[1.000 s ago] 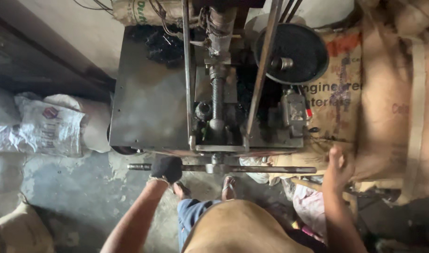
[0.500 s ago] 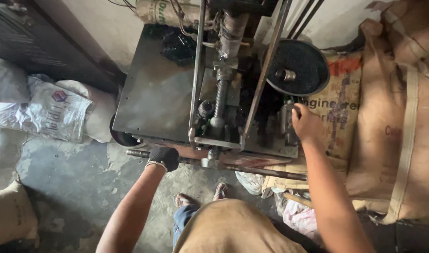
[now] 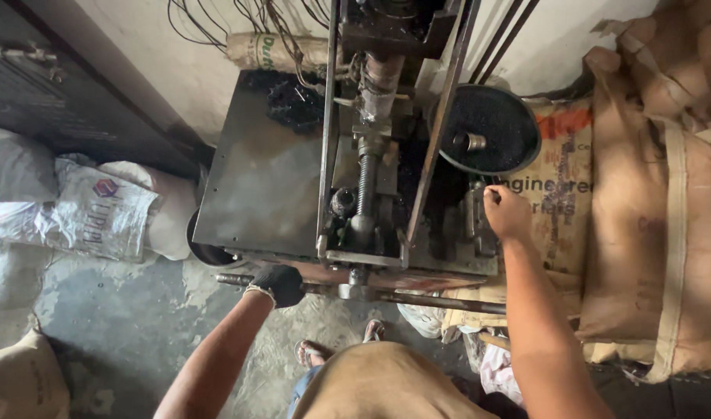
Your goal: The person repeatedly places small metal pieces into a manual press machine, operates the lever to press them, and removes the finished pieces. The process is repeated multiple times throughout the clip.
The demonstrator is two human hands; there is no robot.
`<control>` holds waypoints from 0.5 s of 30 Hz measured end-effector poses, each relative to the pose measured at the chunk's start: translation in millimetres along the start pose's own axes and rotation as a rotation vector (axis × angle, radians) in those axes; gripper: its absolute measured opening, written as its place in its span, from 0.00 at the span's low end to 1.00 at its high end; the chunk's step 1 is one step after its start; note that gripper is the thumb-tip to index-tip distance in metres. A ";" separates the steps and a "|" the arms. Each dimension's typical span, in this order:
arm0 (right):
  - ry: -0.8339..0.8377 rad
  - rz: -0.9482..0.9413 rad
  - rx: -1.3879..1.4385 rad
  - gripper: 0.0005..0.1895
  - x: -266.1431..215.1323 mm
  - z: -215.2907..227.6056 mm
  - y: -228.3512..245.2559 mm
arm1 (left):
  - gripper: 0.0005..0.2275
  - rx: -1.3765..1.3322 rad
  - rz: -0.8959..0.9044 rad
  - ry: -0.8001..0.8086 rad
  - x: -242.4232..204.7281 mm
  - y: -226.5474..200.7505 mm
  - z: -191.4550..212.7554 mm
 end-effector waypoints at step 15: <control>0.024 -0.126 0.069 0.15 -3.9 17.0 29.0 | 0.15 -0.044 -0.142 -0.140 -2.8 5.2 8.7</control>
Point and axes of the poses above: each hand's wrist, its own x-axis towards the middle knuckle, its own z-axis out of the back of the hand, y = z × x, the point moved 2 cm from there along x, towards the middle knuckle, and after that the axes turned 3 degrees about x, right-handed, at the moved point
